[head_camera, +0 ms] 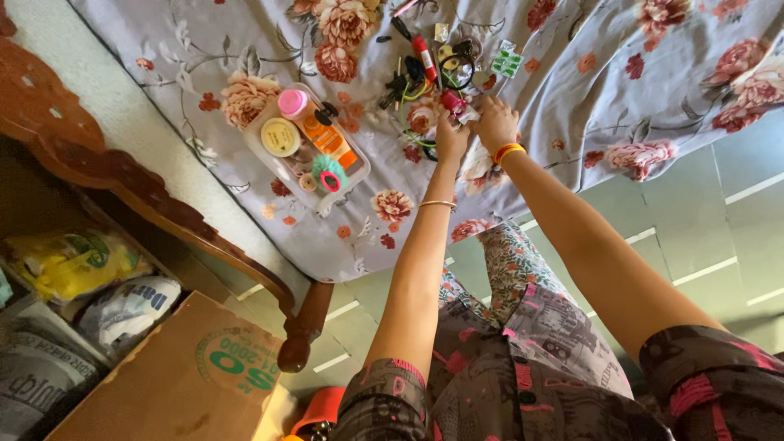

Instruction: The person gathers various small personal items from a floral-patterned bedsheet, including hair ties, hair clips, a headband, and small containers, and places them into a clear plastic tray. The person then carries the tray to a shelf and sets it down.

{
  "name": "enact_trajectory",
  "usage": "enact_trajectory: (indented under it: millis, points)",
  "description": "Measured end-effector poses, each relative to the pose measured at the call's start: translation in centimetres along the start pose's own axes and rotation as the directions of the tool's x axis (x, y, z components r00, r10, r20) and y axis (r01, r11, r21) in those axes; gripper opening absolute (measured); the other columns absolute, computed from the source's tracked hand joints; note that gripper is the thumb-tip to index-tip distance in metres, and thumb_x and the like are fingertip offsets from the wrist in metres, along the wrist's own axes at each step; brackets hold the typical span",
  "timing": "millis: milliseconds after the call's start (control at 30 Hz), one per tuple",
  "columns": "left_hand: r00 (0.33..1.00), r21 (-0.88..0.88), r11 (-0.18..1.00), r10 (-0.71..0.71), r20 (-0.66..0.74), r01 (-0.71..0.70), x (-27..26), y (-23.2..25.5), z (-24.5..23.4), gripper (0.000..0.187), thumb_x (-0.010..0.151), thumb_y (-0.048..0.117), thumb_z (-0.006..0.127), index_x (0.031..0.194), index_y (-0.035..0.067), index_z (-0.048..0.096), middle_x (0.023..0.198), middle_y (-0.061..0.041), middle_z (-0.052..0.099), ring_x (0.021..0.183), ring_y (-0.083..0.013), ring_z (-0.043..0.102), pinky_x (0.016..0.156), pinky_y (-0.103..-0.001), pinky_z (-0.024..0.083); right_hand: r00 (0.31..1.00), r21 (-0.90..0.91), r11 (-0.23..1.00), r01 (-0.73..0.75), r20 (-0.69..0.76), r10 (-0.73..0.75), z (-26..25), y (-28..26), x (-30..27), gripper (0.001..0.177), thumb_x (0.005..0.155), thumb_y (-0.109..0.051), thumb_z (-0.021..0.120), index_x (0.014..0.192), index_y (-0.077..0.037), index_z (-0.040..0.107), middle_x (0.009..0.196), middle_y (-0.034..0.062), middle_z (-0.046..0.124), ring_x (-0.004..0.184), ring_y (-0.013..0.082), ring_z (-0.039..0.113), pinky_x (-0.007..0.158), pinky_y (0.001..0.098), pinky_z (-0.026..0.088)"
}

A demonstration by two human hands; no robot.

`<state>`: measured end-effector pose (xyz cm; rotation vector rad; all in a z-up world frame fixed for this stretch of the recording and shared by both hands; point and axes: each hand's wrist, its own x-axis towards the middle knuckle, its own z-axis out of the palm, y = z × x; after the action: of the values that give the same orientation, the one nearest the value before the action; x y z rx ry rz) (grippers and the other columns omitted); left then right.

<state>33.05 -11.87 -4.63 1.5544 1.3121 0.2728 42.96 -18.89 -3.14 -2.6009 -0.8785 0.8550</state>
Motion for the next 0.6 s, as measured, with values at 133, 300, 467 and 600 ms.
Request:
enact_trajectory:
  millis: [133, 300, 467, 600]
  points:
    - [0.996, -0.038, 0.996, -0.085, 0.025, 0.086, -0.6, -0.7, 0.0, 0.071, 0.079, 0.018, 0.077, 0.143, 0.003, 0.048, 0.105, -0.017, 0.073, 0.095, -0.0324, 0.072, 0.084, -0.04, 0.055, 0.998, 0.08, 0.996, -0.035, 0.059, 0.031, 0.7, 0.2, -0.4, 0.038, 0.078, -0.03, 0.085, 0.11, -0.014, 0.073, 0.119, 0.0087, 0.068, 0.112, 0.0352, 0.062, 0.094, 0.0566, 0.044]
    - [1.0, 0.044, 0.999, 0.006, 0.02, -0.007, -1.1, -0.8, -1.2, 0.03, 0.085, 0.023, 0.079, 0.106, 0.003, 0.071, 0.094, -0.015, 0.076, 0.087, -0.0329, 0.073, 0.078, -0.041, 0.055, 0.988, 0.312, 0.949, -0.051, 0.158, 0.001, -0.4, 0.7, -1.0, 0.034, 0.084, -0.033, 0.084, 0.106, -0.008, 0.074, 0.102, 0.0107, 0.076, 0.092, 0.0312, 0.072, 0.083, 0.0439, 0.056]
    - [0.976, 0.114, 0.975, 0.199, -0.088, -0.189, -2.6, -1.4, -4.5, 0.031, 0.087, 0.029, 0.08, 0.096, 0.001, 0.072, 0.09, -0.018, 0.074, 0.082, -0.0345, 0.07, 0.075, -0.042, 0.054, 0.985, 0.44, 0.894, 0.084, 0.096, -0.14, -1.5, -0.6, -3.8, 0.036, 0.087, -0.032, 0.084, 0.107, -0.004, 0.075, 0.097, 0.0131, 0.078, 0.085, 0.0257, 0.075, 0.079, 0.0367, 0.056]
    - [0.995, 0.041, 0.998, 0.048, -0.088, -0.044, -4.0, -2.4, -9.1, 0.028, 0.085, 0.028, 0.081, 0.093, 0.002, 0.073, 0.083, -0.015, 0.075, 0.073, -0.0276, 0.07, 0.069, -0.039, 0.053, 0.972, 0.594, 0.798, 0.098, 0.115, -0.205, -1.1, -4.9, -6.0, 0.043, 0.087, -0.029, 0.081, 0.119, -0.001, 0.071, 0.101, 0.0108, 0.078, 0.09, 0.018, 0.075, 0.08, 0.0332, 0.057]
